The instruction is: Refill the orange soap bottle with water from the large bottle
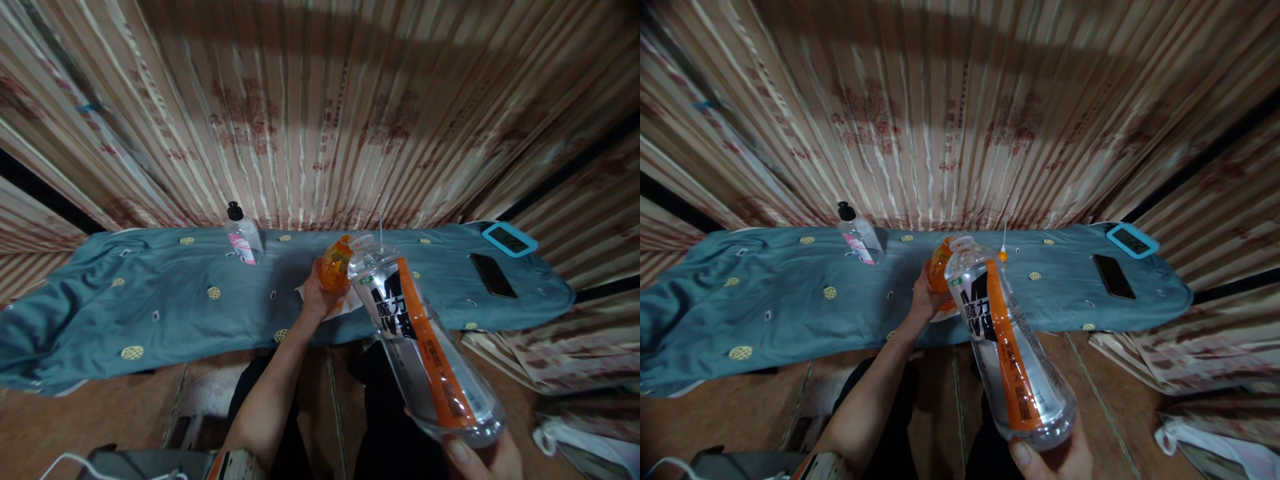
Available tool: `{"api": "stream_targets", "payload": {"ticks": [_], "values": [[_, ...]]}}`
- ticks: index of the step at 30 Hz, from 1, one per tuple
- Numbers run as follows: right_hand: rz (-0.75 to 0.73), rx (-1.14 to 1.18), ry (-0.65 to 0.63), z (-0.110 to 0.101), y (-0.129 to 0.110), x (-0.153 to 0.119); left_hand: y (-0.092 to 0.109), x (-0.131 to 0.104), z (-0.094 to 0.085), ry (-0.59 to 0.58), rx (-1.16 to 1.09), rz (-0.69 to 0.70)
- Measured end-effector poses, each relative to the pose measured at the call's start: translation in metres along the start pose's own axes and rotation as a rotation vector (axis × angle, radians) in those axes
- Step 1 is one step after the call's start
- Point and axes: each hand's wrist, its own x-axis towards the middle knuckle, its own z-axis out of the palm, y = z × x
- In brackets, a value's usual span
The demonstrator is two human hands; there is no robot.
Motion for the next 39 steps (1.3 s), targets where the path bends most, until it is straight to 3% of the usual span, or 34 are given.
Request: {"api": "stream_targets", "payload": {"ticks": [16, 27, 39], "values": [[0.010, 0.041, -0.003, 0.000, 0.007, -0.001, 0.001, -0.001, 0.000, 0.008, 0.033, 0.001], [0.062, 0.045, 0.061, 0.003, 0.007, 0.000, -0.003, 0.000, 0.002, 0.040, 0.055, 0.020], [-0.009, 0.014, 0.009, 0.005, -0.005, -0.001, -0.003, 0.001, 0.004, 0.029, -0.029, 0.018]]}}
